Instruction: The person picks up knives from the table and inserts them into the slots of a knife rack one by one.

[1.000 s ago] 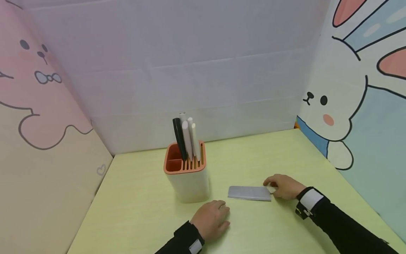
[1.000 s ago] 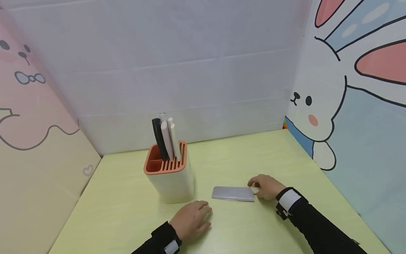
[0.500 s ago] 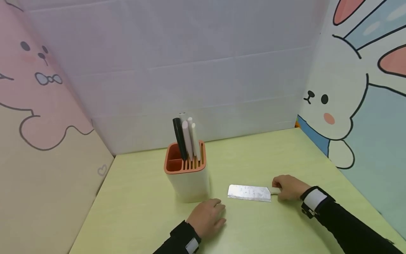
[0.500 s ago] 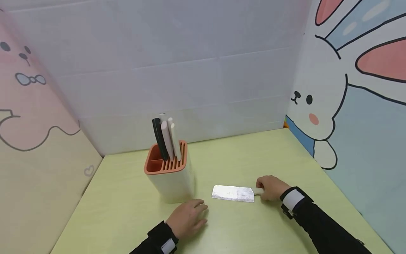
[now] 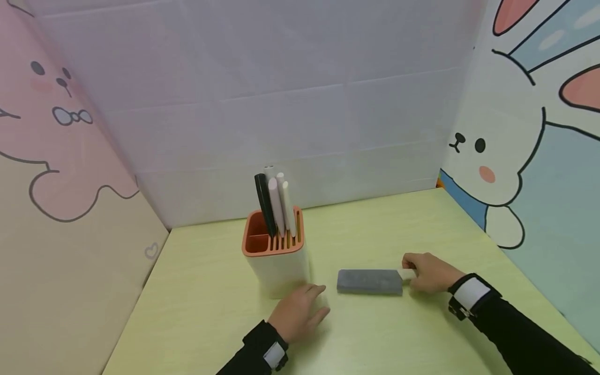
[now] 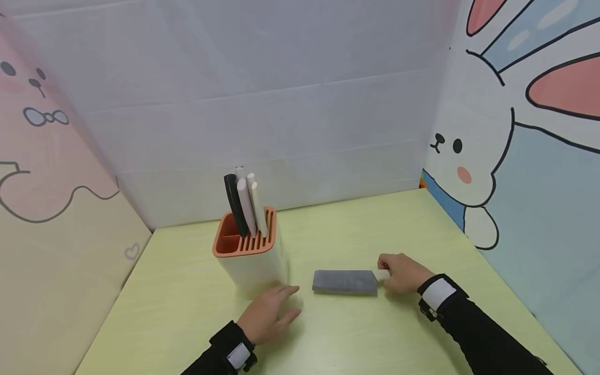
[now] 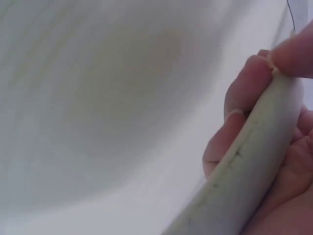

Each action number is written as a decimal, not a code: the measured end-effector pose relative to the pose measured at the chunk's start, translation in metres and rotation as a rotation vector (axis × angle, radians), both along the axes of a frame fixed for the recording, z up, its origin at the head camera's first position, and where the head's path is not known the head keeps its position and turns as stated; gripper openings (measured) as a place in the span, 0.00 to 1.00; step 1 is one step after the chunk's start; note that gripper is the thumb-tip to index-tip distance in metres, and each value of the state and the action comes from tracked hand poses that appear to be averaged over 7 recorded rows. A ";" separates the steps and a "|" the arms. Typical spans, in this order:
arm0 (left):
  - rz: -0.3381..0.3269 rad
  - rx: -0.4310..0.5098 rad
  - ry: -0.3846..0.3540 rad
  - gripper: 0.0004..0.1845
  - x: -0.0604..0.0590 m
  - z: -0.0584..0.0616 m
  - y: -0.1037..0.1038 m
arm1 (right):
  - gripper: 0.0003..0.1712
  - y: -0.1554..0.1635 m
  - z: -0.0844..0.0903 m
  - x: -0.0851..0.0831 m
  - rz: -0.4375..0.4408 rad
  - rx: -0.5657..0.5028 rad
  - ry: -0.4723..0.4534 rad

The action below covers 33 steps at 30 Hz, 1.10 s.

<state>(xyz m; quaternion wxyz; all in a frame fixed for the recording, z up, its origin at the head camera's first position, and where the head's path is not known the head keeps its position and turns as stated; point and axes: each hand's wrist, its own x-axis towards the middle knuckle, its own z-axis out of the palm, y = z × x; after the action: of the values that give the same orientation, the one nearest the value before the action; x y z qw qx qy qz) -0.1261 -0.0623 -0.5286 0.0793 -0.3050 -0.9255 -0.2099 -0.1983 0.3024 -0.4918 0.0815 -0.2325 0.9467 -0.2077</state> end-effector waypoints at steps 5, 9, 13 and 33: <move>0.031 0.177 -0.077 0.30 -0.002 0.015 -0.001 | 0.15 -0.009 0.019 0.005 0.071 -0.028 0.048; 0.009 0.288 -0.089 0.30 -0.002 0.025 0.001 | 0.17 -0.020 0.034 0.012 0.134 -0.053 0.073; -0.028 0.375 -0.162 0.29 -0.001 0.034 0.002 | 0.18 -0.032 0.048 0.020 0.166 -0.058 0.055; -0.112 0.455 -0.178 0.04 0.005 0.043 0.003 | 0.18 -0.052 0.072 0.044 0.303 -0.083 0.183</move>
<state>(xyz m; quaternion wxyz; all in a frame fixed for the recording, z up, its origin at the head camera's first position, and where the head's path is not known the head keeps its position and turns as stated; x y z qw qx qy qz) -0.1211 -0.0593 -0.4852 0.0525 -0.3103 -0.8394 -0.4431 -0.1540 0.2499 -0.4198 0.0156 -0.3937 0.8948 -0.2098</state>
